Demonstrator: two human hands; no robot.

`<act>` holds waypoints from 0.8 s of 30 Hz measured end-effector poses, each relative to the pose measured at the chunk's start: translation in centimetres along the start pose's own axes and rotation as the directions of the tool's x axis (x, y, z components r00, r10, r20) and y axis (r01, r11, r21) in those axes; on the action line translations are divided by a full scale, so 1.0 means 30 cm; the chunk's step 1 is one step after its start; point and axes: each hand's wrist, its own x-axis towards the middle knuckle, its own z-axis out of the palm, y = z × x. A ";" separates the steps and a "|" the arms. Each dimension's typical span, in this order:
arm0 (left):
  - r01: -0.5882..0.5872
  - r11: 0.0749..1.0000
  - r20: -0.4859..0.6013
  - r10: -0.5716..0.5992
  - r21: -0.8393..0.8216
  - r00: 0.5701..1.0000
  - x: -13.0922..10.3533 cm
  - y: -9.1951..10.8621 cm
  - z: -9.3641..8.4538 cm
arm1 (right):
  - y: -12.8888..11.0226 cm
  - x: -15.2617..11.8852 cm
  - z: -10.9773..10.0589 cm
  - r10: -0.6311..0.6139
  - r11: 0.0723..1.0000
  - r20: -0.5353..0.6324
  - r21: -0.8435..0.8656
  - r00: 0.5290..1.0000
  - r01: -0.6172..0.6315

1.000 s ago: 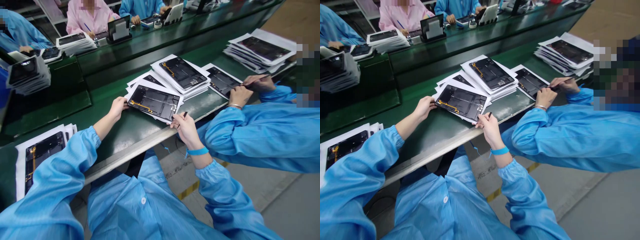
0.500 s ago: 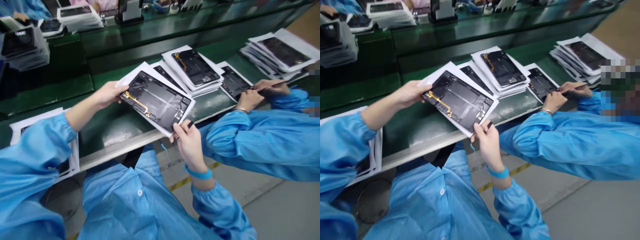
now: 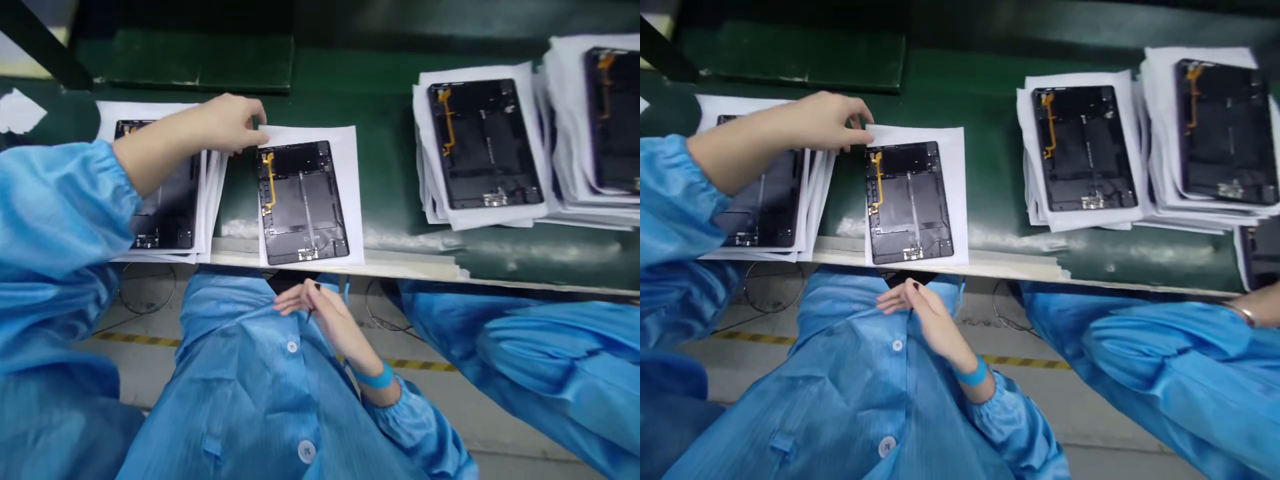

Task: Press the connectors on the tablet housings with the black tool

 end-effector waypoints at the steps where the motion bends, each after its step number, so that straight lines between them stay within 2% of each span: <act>1: -0.089 0.994 -0.052 0.092 0.057 0.994 -0.032 -0.012 0.003 | -0.028 -0.018 -0.030 -0.044 0.995 -0.006 -0.086 0.999 0.043; 3: -0.222 0.961 -0.072 0.236 0.167 0.969 -0.099 -0.049 0.020 | -0.093 -0.036 -0.100 -0.212 0.940 -0.079 -0.289 0.974 0.181; 4: -0.247 0.950 -0.056 0.262 0.193 0.964 -0.123 -0.075 0.034 | -0.125 -0.031 -0.139 -0.322 0.879 -0.131 -0.409 0.938 0.245; 5: -0.252 0.947 -0.044 0.265 0.201 0.963 -0.137 -0.104 0.051 | -0.154 -0.014 -0.179 -0.456 0.786 -0.175 -0.538 0.873 0.303; 6: -0.248 0.949 -0.050 0.262 0.195 0.964 -0.138 -0.133 0.068 | -0.179 0.014 -0.220 -0.573 0.659 -0.170 -0.676 0.802 0.328; 7: -0.245 0.954 -0.075 0.261 0.175 0.962 -0.126 -0.161 0.083 | -0.199 0.050 -0.261 -0.665 0.516 -0.124 -0.789 0.737 0.333; 8: -0.246 0.958 -0.104 0.262 0.148 0.959 -0.102 -0.186 0.096 | -0.213 0.091 -0.300 -0.715 0.390 -0.069 -0.865 0.696 0.316; 9: -0.249 0.961 -0.125 0.263 0.120 0.957 -0.070 -0.205 0.104 | -0.223 0.132 -0.335 -0.729 0.299 -0.020 -0.909 0.684 0.291; 11: -0.243 0.967 -0.134 0.252 0.080 0.958 0.006 -0.223 0.107 | -0.227 0.203 -0.388 -0.713 0.187 0.052 -0.947 0.699 0.260; 13: -0.216 0.972 -0.110 0.226 0.095 0.968 0.075 -0.218 0.096 | -0.219 0.241 -0.416 -0.695 0.152 0.083 -0.954 0.714 0.259; 16: -0.152 0.976 -0.056 0.162 0.158 0.985 0.134 -0.182 0.072 | -0.201 0.246 -0.424 -0.702 0.171 0.083 -0.945 0.708 0.280; 20: -0.070 0.990 0.044 0.065 0.121 0.997 0.154 -0.125 0.050 | -0.196 0.231 -0.417 -0.703 0.195 0.074 -0.936 0.708 0.292; 24: -0.083 0.994 0.094 0.076 0.068 0.993 0.168 -0.089 0.037 | -0.206 0.234 -0.416 -0.699 0.199 0.067 -0.938 0.712 0.284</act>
